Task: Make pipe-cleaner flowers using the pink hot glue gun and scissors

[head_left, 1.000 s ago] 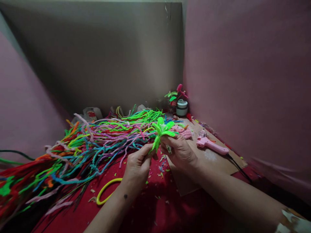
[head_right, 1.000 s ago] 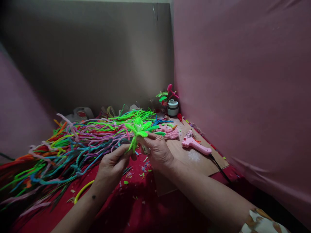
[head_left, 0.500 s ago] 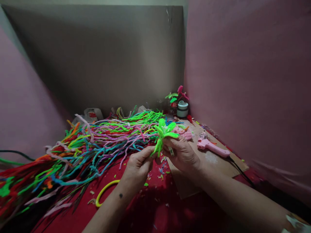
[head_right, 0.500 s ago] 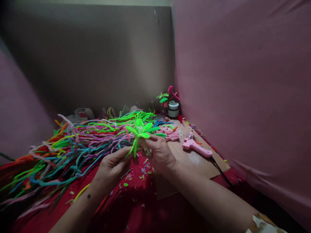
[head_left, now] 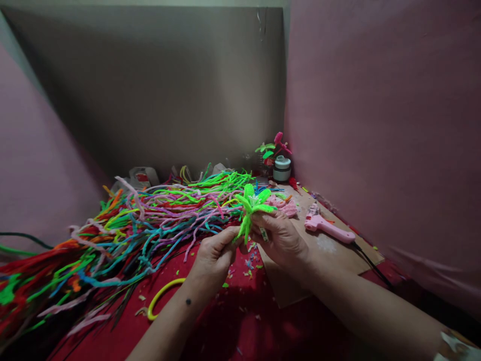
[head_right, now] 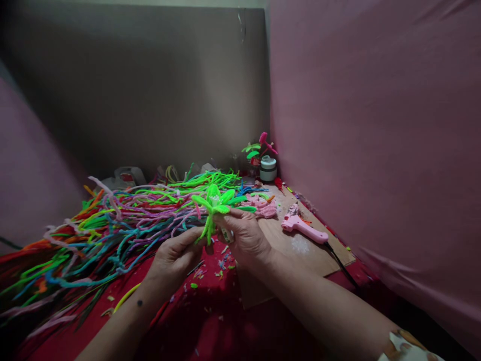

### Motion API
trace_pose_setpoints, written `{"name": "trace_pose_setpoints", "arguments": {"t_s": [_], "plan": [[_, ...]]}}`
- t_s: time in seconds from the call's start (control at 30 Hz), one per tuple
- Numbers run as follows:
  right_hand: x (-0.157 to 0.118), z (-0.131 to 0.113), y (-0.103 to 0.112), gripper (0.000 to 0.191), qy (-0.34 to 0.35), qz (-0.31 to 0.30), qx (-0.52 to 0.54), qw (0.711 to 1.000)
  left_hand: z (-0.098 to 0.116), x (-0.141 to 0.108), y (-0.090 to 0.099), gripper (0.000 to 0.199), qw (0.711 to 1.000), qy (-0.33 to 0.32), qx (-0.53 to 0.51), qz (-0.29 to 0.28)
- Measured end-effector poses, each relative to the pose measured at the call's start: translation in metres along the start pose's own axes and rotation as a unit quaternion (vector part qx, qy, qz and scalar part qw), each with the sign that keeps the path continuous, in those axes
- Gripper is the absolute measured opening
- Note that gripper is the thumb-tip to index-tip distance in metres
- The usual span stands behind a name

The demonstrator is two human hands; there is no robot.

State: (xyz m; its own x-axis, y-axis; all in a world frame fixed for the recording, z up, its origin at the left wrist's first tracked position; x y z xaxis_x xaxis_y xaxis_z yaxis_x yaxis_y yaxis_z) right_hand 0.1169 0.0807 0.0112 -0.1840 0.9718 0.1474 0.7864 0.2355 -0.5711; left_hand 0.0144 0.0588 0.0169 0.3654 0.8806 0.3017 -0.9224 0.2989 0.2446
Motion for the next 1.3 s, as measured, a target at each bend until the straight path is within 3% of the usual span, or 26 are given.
{"name": "trace_pose_setpoints", "arguments": {"t_s": [0.67, 0.93, 1.07, 1.2, 1.3], "plan": [[-0.001, -0.002, -0.002, 0.019, -0.008, 0.003, 0.013, 1.000, -0.004, -0.002, -0.004, 0.023, 0.999, 0.024, -0.048, -0.003], [0.002, 0.000, -0.002, 0.015, 0.005, -0.005, 0.011, 1.000, -0.003, 0.001, -0.002, 0.021, 0.996, 0.054, -0.065, 0.021], [0.005, 0.001, 0.003, 0.017, 0.003, 0.024, 0.010, 1.000, 0.004, 0.004, 0.004, 0.023, 0.990, 0.097, -0.095, -0.024], [0.007, 0.002, 0.007, 0.016, 0.010, 0.071, -0.005, 0.997, 0.014, 0.008, 0.023, 0.046, 0.992, 0.057, -0.093, 0.055], [0.007, 0.005, 0.000, 0.011, 0.024, 0.054, -0.021, 0.998, 0.021, 0.010, 0.019, 0.040, 0.992, -0.030, -0.054, 0.111]]}}
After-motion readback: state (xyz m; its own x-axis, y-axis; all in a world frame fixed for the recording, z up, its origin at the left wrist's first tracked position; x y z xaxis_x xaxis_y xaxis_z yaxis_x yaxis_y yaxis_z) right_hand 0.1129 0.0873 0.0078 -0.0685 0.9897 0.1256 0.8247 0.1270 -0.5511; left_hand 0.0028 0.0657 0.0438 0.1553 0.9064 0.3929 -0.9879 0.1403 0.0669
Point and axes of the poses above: each hand's wrist, its own x-axis towards the middle knuckle, its own y-axis out of the back of the hand, z = x × y, the point moved 9 cm from there along x, towards the middle knuckle, and after that the axes turned 11 degrees about -x, right-handed, at the moved point
